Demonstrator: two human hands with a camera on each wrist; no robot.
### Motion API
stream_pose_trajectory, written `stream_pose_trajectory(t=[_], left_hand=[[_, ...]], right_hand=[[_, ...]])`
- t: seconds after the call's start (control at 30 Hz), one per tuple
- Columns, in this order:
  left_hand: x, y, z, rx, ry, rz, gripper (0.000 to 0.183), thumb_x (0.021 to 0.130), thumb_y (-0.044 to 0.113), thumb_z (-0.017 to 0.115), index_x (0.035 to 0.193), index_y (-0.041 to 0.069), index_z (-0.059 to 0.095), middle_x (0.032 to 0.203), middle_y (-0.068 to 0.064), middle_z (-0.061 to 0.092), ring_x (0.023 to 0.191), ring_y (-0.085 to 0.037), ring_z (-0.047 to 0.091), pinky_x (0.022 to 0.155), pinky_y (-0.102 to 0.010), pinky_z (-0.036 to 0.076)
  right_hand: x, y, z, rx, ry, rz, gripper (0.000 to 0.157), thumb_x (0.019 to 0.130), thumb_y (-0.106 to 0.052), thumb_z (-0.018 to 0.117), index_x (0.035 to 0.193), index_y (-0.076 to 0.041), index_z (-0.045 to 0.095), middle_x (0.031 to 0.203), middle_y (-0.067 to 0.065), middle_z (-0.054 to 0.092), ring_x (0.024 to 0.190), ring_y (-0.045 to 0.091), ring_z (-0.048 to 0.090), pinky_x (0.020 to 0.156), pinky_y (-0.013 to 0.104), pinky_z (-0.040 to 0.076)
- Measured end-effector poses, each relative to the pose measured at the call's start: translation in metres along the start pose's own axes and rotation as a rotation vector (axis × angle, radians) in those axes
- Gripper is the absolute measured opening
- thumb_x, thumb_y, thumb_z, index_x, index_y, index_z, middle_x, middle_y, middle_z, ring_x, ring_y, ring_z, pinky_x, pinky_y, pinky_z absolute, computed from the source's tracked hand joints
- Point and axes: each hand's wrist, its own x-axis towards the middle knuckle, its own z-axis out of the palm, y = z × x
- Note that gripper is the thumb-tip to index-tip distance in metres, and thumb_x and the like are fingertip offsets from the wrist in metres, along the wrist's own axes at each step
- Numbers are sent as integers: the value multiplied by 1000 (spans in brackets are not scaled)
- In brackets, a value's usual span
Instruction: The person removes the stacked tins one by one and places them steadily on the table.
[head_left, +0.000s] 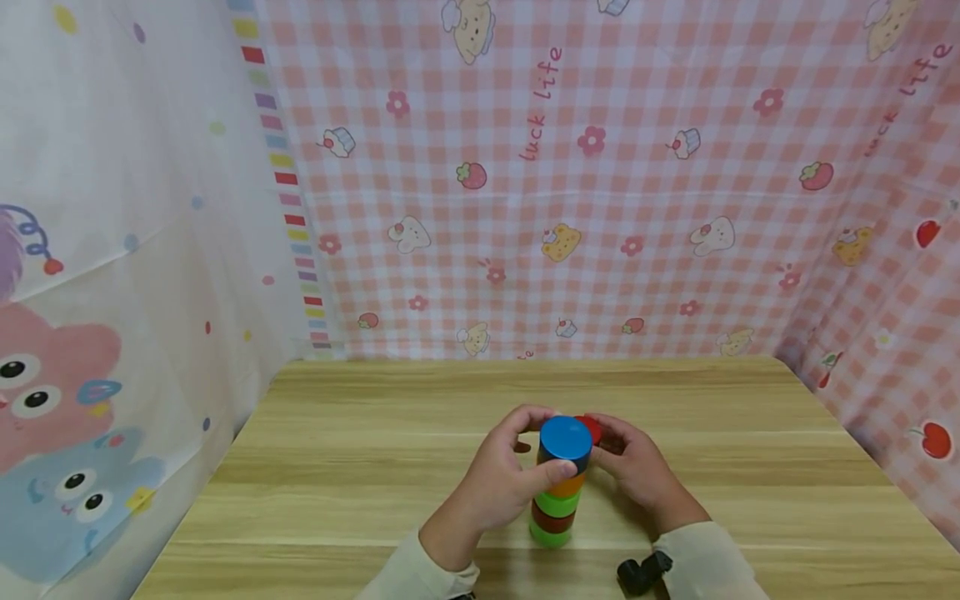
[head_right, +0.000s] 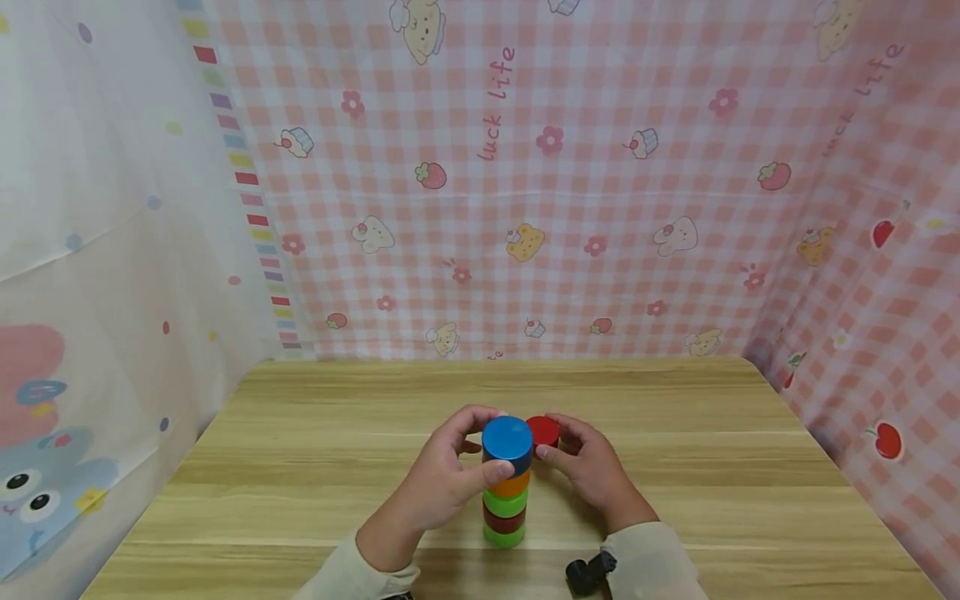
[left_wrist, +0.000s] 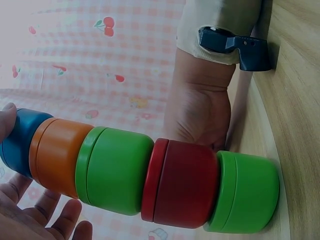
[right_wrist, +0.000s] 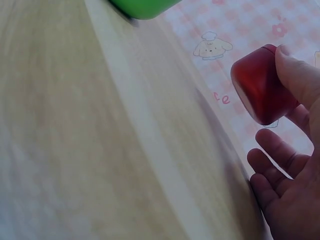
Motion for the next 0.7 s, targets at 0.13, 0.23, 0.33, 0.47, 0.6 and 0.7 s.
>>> stream_pose_trajectory(t=[0.13, 0.23, 0.33, 0.47, 0.6, 0.7], left_hand=[[0, 1, 0, 0, -1, 4, 46, 96, 28, 80, 135, 15, 61, 132, 1, 66, 129, -19, 53, 105, -46, 39], [0, 1, 0, -3, -3, -1, 45, 96, 28, 80, 135, 16, 61, 132, 1, 66, 130, -19, 53, 106, -46, 39], [0, 1, 0, -4, -3, -7, 45, 96, 27, 80, 135, 16, 61, 132, 2, 66, 129, -19, 53, 105, -46, 38], [-1, 2, 0, -1, -3, -5, 44, 96, 26, 80, 135, 16, 62, 132, 1, 66, 129, -19, 53, 104, -46, 39], [-1, 2, 0, 1, -3, -3, 44, 96, 26, 80, 134, 15, 62, 131, 1, 66, 129, -19, 53, 104, -46, 39], [-1, 2, 0, 1, -3, -3, 44, 96, 26, 80, 135, 16, 62, 131, 2, 66, 129, -19, 53, 104, -46, 39]], right_hand=[[0, 0, 1, -6, -9, -5, 57, 100, -24, 75, 151, -7, 56, 143, 16, 63, 125, 32, 63, 107, 46, 53], [-1, 0, 1, -18, -14, -5, 58, 99, -25, 75, 150, -5, 55, 144, 18, 62, 127, 34, 63, 107, 47, 54], [-2, -1, 1, -31, -14, -1, 60, 98, -26, 77, 150, -5, 56, 143, 17, 63, 126, 33, 64, 106, 47, 54], [-3, -3, 2, -46, -15, -12, 58, 97, -22, 78, 148, -3, 57, 139, 17, 64, 122, 32, 65, 104, 48, 55], [-3, -3, 3, -64, -15, -26, 54, 97, -20, 78, 146, -4, 60, 137, 15, 66, 120, 30, 65, 103, 49, 55], [-2, -2, 3, -71, -20, -30, 53, 97, -21, 78, 145, -6, 62, 136, 13, 67, 120, 29, 65, 104, 48, 55]])
